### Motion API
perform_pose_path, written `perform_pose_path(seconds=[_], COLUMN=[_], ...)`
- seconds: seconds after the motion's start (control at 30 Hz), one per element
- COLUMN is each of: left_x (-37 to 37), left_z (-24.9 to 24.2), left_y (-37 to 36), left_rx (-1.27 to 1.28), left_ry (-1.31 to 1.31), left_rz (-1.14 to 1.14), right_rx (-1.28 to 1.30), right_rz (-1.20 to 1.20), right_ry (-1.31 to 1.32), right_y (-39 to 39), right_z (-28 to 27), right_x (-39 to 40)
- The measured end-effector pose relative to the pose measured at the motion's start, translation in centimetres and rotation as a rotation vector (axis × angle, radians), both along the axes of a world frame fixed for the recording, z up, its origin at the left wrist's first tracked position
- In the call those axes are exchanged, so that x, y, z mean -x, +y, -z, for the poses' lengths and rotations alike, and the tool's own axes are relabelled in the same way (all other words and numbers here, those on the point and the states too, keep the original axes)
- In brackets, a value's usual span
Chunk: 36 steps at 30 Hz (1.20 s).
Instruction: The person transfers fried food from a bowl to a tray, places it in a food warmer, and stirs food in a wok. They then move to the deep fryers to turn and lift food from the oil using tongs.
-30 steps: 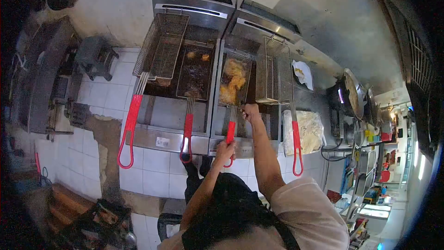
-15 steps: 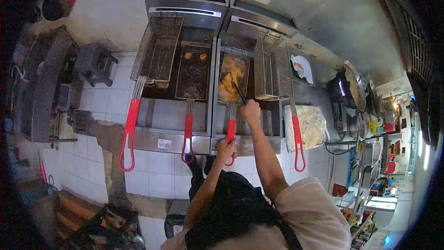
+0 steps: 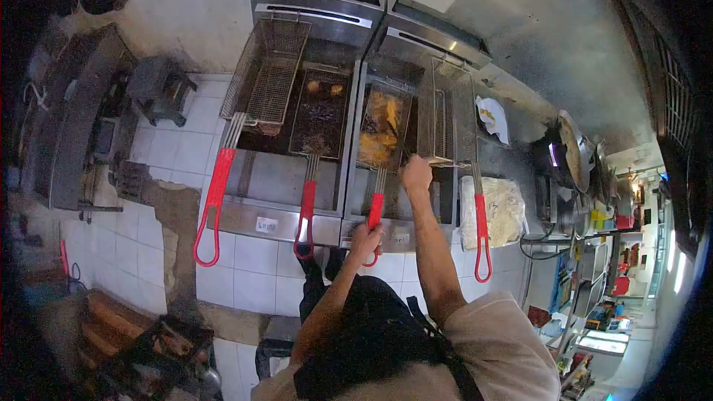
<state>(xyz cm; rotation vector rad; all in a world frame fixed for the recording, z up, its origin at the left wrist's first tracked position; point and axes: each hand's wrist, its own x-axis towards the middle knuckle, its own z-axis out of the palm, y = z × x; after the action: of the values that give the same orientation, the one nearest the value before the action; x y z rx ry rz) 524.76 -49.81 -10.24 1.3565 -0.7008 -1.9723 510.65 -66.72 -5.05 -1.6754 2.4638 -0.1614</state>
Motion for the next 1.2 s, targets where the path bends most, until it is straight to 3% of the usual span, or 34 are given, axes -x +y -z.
perform_pose_path(seconds=[0.17, 0.4, 0.63, 0.73, 0.93, 1.2], left_x=[0.1, -0.2, -0.1, 0.1, -0.2, 0.0], left_z=[0.1, -0.8, -0.5, -0.1, -1.8, -0.7], left_y=[0.0, 0.0, 0.0, 0.1, -0.1, -0.1], left_rx=[0.006, 0.003, -0.001, 0.015, 0.018, 0.018], left_ry=[-0.039, 0.068, 0.031, 0.070, -0.048, 0.013], left_rz=[0.023, -0.033, -0.025, -0.019, 0.000, -0.005], right_rx=[0.087, 0.005, 0.107, -0.005, -0.133, -0.191], right_rz=[-0.115, -0.242, -0.158, -0.228, -0.362, -0.419], right_ry=[0.039, 0.222, 0.158, 0.222, 0.326, 0.550], right_y=[1.3, -2.4, -3.0, -1.7, -2.2, -3.1], right_z=[-6.3, -1.3, -4.9, -8.0, -4.5, -2.2], right_x=[-2.0, -0.4, -2.1, -2.6, -2.7, -2.4])
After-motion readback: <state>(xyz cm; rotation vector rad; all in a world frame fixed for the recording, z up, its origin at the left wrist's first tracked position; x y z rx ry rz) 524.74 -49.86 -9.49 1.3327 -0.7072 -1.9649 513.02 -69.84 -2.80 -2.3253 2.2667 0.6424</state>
